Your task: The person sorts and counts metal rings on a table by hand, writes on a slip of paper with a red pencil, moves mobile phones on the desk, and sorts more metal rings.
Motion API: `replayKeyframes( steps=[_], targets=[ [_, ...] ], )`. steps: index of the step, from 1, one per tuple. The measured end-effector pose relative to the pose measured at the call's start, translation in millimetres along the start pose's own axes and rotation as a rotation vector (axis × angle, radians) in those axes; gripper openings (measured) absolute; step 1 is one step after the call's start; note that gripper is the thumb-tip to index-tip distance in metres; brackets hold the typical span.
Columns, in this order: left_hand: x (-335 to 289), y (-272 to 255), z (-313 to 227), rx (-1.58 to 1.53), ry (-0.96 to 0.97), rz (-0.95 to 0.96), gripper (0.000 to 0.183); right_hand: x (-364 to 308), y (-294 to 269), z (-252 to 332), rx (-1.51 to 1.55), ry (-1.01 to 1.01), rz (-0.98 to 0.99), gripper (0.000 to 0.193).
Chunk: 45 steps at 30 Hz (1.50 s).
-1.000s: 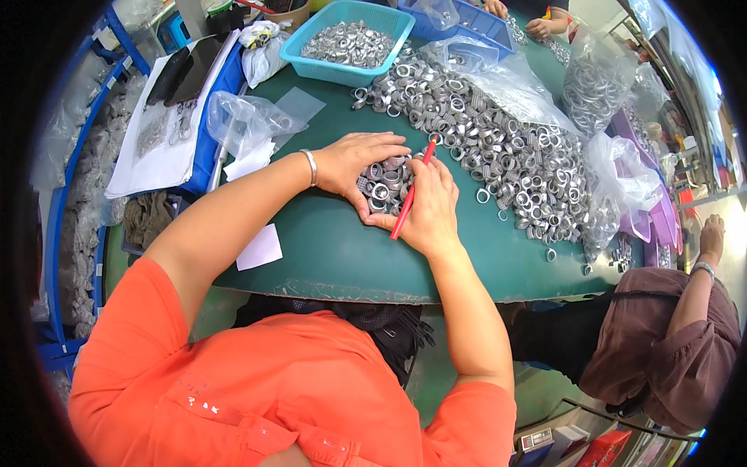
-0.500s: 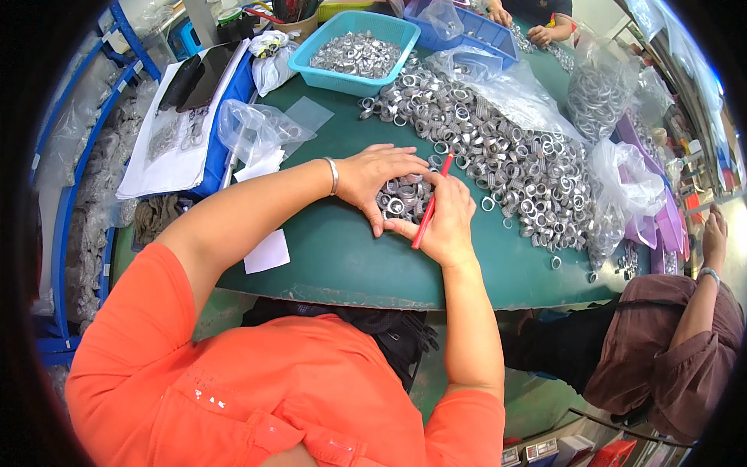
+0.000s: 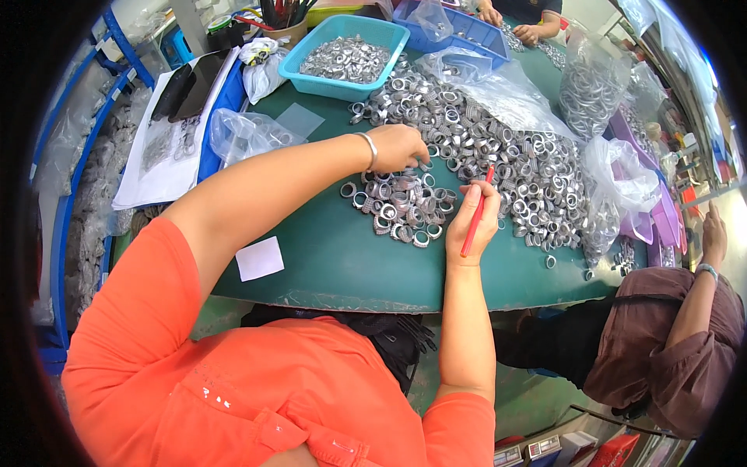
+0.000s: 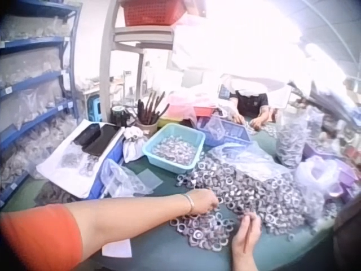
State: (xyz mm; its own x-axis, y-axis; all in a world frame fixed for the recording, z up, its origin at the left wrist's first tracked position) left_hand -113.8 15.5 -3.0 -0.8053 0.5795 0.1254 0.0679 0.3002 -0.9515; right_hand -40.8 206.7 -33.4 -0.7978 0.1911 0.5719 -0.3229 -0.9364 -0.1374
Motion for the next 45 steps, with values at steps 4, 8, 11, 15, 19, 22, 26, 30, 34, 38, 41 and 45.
replayKeyframes(
  steps=[4,8,11,15,19,22,26,30,34,38,41,45],
  targets=[
    [14.0,5.9,2.1,-0.038,-0.062,0.092,0.013,1.0,-3.3,-2.1,0.006,-0.025,-0.045,0.018],
    [29.2,3.7,-12.9,-0.203,-0.096,-0.067,0.022,2.6,-2.1,-4.0,0.023,-0.034,-0.093,0.015],
    [34.5,-4.0,-17.5,-0.349,-0.217,-0.318,0.035,1.8,-0.9,-5.8,0.022,-0.074,-0.064,0.013],
    [-14.0,-47.1,-30.3,-0.699,-0.23,-0.462,0.029,6.4,-9.0,-19.5,0.021,-0.111,-0.093,0.015],
    [-135.4,-70.4,-49.5,-0.376,-0.241,-0.615,0.017,8.9,-10.1,5.3,0.063,-0.053,-0.031,0.028],
    [-231.8,-56.6,-65.8,-0.028,-0.181,-0.542,0.015,3.1,-11.4,19.9,0.089,-0.148,0.032,0.028],
    [-321.7,-33.1,-80.1,0.075,-0.371,-0.373,0.031,-37.9,14.1,61.2,0.172,-0.296,0.386,0.022],
    [-338.9,-12.6,-89.4,0.108,-0.243,-0.159,0.062,-101.2,57.9,103.4,0.283,-0.615,0.955,0.03],
    [-307.9,-3.4,-99.5,0.066,-0.124,-0.054,0.072,-120.2,59.8,118.2,-0.021,-0.49,1.132,0.029],
    [-293.4,8.1,-105.4,0.308,-0.134,-0.099,0.047,-105.9,35.8,98.2,-0.018,-0.431,1.014,0.036],
    [-294.7,8.1,-103.3,0.191,-0.178,-0.159,0.042,-111.0,19.9,98.8,-0.043,-0.238,0.767,0.038],
    [-293.7,17.5,-104.3,0.253,-0.188,-0.196,0.038,-116.9,24.0,112.7,0.187,0.013,0.533,0.024]
  ],
)
Point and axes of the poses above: each hand's wrist, its own x-axis towards the middle knuckle, its own y-axis out of the palm, z = x × y, the point moved 1 cm from there along x, towards the middle knuckle, and after that the axes turned 7 degrees about x, right-handed, at the moved point
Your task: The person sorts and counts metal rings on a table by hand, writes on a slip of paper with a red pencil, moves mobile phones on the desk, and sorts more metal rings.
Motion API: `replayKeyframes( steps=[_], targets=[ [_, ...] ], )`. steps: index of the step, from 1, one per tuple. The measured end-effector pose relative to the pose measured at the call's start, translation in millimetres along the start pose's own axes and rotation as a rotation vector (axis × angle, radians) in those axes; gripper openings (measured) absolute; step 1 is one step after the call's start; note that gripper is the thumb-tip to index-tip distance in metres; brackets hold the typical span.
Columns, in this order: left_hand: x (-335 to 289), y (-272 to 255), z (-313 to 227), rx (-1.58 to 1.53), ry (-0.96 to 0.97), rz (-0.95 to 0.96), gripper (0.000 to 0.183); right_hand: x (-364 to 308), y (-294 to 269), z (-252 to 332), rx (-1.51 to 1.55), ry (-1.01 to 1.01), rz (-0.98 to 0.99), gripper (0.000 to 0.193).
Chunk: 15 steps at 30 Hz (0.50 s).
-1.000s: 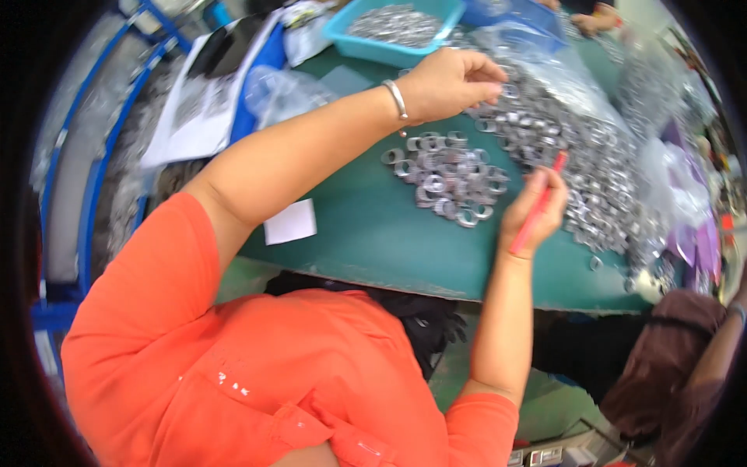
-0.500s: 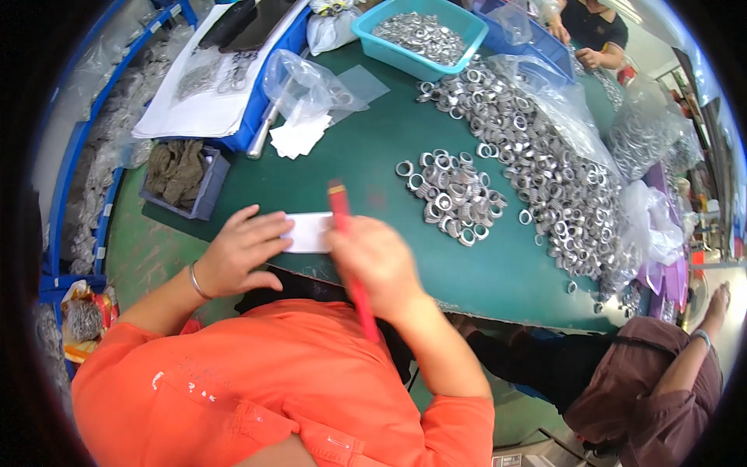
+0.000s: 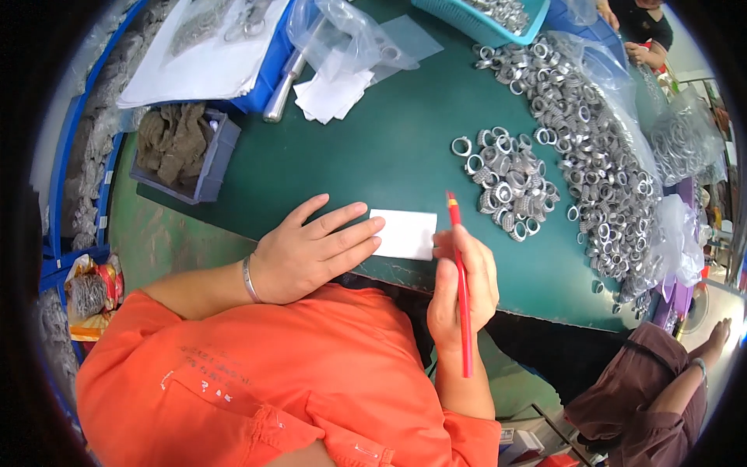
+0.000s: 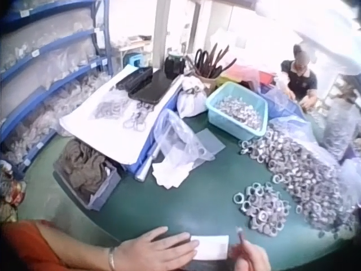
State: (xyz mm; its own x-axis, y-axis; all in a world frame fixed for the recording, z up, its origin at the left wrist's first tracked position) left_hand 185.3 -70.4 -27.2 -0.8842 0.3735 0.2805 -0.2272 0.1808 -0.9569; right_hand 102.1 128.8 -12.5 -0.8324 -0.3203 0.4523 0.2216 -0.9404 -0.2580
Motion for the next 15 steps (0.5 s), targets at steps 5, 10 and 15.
replayKeyframes(
  steps=[5,10,15],
  targets=[
    [-1.6,3.1,0.3,0.041,-0.013,-0.043,0.034,0.0,18.2,-3.2,0.17,0.048,-0.031,0.016],
    [-5.0,10.0,1.5,0.031,-0.037,-0.143,0.029,15.4,33.2,-12.5,0.252,0.138,0.064,0.023],
    [-3.9,11.6,1.3,-0.024,-0.067,-0.213,0.018,15.7,35.8,-14.8,0.134,0.116,0.199,0.025]
  ],
)
Point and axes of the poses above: each hand's wrist, its own x-axis towards the middle knuckle, its own y-axis out of the palm, z = x × y, the point moved 1 cm from there along x, towards the middle knuckle, and after that the axes turned 7 degrees about x, right-handed, at the moved point
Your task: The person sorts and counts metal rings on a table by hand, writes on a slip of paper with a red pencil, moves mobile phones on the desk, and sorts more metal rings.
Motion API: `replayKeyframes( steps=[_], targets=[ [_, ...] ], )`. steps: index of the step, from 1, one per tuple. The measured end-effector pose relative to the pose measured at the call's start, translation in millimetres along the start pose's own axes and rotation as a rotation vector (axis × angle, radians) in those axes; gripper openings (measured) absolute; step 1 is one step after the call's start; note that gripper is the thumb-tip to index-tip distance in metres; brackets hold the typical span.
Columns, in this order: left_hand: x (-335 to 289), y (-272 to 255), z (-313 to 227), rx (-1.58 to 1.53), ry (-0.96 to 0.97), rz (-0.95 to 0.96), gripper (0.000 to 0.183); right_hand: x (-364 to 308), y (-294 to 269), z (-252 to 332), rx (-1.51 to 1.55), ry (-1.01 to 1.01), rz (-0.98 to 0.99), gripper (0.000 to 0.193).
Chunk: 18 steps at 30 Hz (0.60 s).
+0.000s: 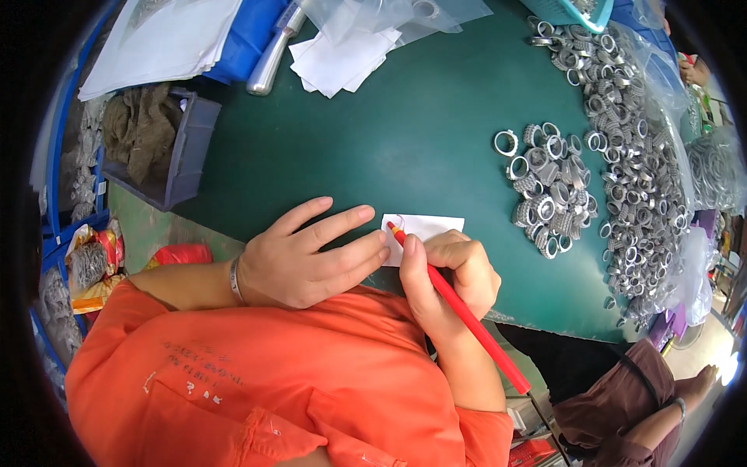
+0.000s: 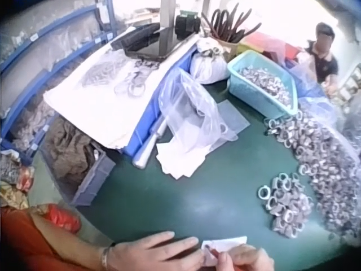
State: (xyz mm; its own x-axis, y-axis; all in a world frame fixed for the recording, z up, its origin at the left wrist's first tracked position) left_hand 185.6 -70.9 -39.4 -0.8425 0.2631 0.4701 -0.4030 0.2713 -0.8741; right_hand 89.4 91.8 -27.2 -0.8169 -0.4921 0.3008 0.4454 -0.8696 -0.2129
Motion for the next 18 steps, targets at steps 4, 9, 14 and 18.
replayKeyframes(
  steps=[4,9,14,18],
  targets=[
    [-0.1,2.1,-0.2,-0.012,-0.027,-0.002,0.015,2.3,0.1,0.4,-0.016,0.01,0.032,0.024],
    [1.2,1.0,-1.7,-0.006,-0.047,0.012,0.014,2.4,0.8,0.0,-0.003,0.016,0.023,0.023],
    [1.3,1.6,-2.0,0.015,-0.056,0.011,0.014,3.2,1.6,1.2,-0.048,-0.021,0.045,0.022],
    [2.7,0.1,-1.7,0.0,-0.06,0.031,0.014,0.9,0.3,0.2,-0.027,-0.023,0.0,0.022]
  ],
)
Point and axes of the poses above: each hand's wrist, its own x-axis towards the middle knuckle, its own y-axis out of the palm, z = x × y, the point moved 1 cm from there along x, towards the middle knuckle, and after that the axes turned 7 degrees about x, right-handed, at the moved point
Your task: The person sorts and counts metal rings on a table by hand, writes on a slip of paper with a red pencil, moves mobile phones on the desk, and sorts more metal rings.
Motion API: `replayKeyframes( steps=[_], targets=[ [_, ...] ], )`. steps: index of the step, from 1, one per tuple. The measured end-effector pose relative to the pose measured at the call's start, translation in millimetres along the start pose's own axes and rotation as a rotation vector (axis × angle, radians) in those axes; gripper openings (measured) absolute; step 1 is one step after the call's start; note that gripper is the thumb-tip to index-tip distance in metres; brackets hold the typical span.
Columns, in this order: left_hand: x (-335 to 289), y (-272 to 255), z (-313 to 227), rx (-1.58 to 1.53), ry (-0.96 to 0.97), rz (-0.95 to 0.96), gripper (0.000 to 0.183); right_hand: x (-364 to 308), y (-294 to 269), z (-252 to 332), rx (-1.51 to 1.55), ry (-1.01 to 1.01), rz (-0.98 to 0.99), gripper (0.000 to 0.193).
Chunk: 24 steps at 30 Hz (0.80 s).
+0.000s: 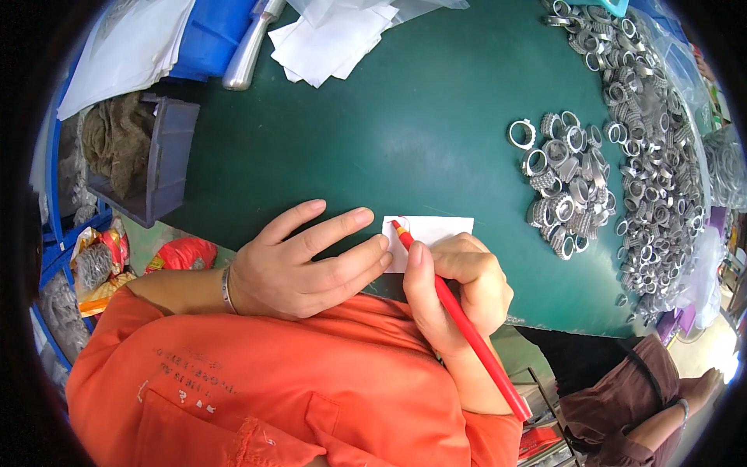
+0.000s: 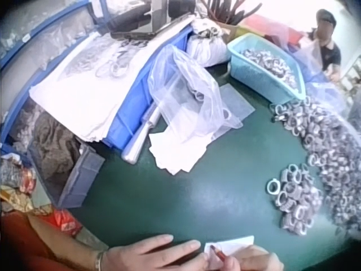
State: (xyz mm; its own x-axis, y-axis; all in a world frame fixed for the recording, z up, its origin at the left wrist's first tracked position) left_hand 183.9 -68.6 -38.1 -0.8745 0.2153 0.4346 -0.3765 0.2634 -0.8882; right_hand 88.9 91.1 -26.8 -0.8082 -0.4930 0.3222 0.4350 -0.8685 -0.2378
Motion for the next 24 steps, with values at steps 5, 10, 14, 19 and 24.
replayKeyframes(
  steps=[5,10,14,19,24],
  targets=[
    [-1.9,2.3,-1.6,0.012,-0.011,-0.02,0.015,2.6,0.7,-0.1,0.014,-0.047,0.081,0.022],
    [-1.0,1.2,0.2,0.007,0.006,-0.004,0.015,0.0,-1.3,-0.4,-0.018,-0.03,0.002,0.022],
    [-0.6,1.1,-0.6,0.005,0.001,0.002,0.015,1.3,-1.5,-0.7,0.008,-0.044,0.038,0.023],
    [-0.7,-0.4,0.2,-0.001,0.003,0.012,0.015,1.4,-0.1,0.0,-0.005,-0.076,0.066,0.023],
    [-0.9,2.1,-0.6,0.0,-0.002,0.0,0.015,2.8,0.3,1.0,0.029,-0.04,0.013,0.022]
  ],
)
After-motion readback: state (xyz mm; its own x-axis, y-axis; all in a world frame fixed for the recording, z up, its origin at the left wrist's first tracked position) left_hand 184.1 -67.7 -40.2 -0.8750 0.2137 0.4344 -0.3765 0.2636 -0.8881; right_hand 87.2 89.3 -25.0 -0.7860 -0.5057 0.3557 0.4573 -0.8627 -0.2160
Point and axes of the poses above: each hand's wrist, its own x-axis towards the middle knuckle, its own y-axis out of the palm, z = x × y, the point moved 1 cm from there along x, towards the middle knuckle, and after that the axes turned 7 degrees about x, right-handed, at the moved point
